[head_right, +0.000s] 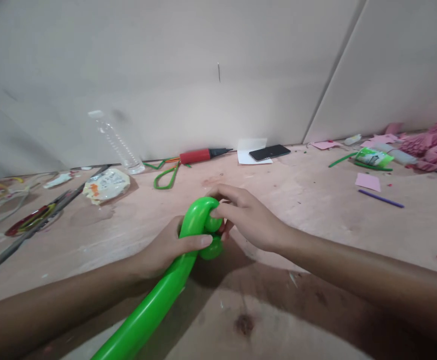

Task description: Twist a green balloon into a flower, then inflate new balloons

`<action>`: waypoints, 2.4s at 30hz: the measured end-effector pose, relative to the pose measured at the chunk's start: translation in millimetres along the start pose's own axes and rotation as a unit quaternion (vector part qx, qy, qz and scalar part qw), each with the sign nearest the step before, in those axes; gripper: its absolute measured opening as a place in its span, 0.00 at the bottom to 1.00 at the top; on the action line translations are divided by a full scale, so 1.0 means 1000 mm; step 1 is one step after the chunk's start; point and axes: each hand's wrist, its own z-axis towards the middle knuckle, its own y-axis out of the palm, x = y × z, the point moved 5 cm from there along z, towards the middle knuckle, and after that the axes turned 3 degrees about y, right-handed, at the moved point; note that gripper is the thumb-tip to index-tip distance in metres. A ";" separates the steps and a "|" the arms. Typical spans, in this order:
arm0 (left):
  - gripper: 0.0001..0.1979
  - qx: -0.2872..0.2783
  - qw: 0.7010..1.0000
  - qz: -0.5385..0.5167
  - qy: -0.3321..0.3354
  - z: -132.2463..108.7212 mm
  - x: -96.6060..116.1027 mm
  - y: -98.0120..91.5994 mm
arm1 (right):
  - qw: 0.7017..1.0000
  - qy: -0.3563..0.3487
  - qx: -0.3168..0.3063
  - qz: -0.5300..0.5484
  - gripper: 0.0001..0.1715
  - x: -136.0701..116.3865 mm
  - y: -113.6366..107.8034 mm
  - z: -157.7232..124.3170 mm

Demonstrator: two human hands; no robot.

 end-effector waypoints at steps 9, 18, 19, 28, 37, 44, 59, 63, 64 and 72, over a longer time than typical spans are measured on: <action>0.14 0.060 0.997 -0.015 -0.044 0.004 -0.025 -0.016 | 0.915 -0.169 -0.002 -0.366 0.32 -0.008 -0.001 -0.007; 0.09 -0.094 0.991 0.051 -0.079 0.002 0.007 -0.001 | 0.690 -0.353 -0.087 -0.626 0.25 -0.014 0.023 -0.024; 0.07 -0.095 0.990 0.072 -0.076 0.003 0.008 -0.001 | 0.679 -0.368 -0.078 -0.631 0.22 -0.015 0.024 -0.027; 0.04 -0.108 0.975 0.136 -0.136 0.005 0.014 -0.001 | 0.661 -0.326 -0.023 -0.675 0.16 -0.014 0.024 -0.036; 0.07 -0.054 0.930 0.353 -0.085 0.001 0.021 0.002 | 0.733 -0.256 0.027 -0.630 0.06 -0.010 0.022 -0.035; 0.05 -0.024 0.792 0.610 0.006 -0.006 0.042 0.013 | 0.874 -0.080 0.032 -0.477 0.09 -0.017 0.024 -0.031; 0.08 0.033 0.753 0.648 0.108 -0.008 0.049 0.012 | 0.972 0.101 -0.193 -0.087 0.12 0.029 -0.003 0.009; 0.05 -0.001 0.937 0.347 -0.028 0.005 0.022 -0.024 | 0.926 -0.169 0.080 -0.327 0.16 0.010 -0.025 0.001; 0.07 -0.012 0.962 0.267 -0.050 0.008 0.014 -0.030 | 0.881 -0.256 0.107 -0.383 0.21 0.003 -0.023 -0.007; 0.07 -0.093 0.991 -0.062 -0.078 0.004 -0.016 -0.021 | 0.645 -0.488 0.003 -0.588 0.16 -0.001 0.018 -0.032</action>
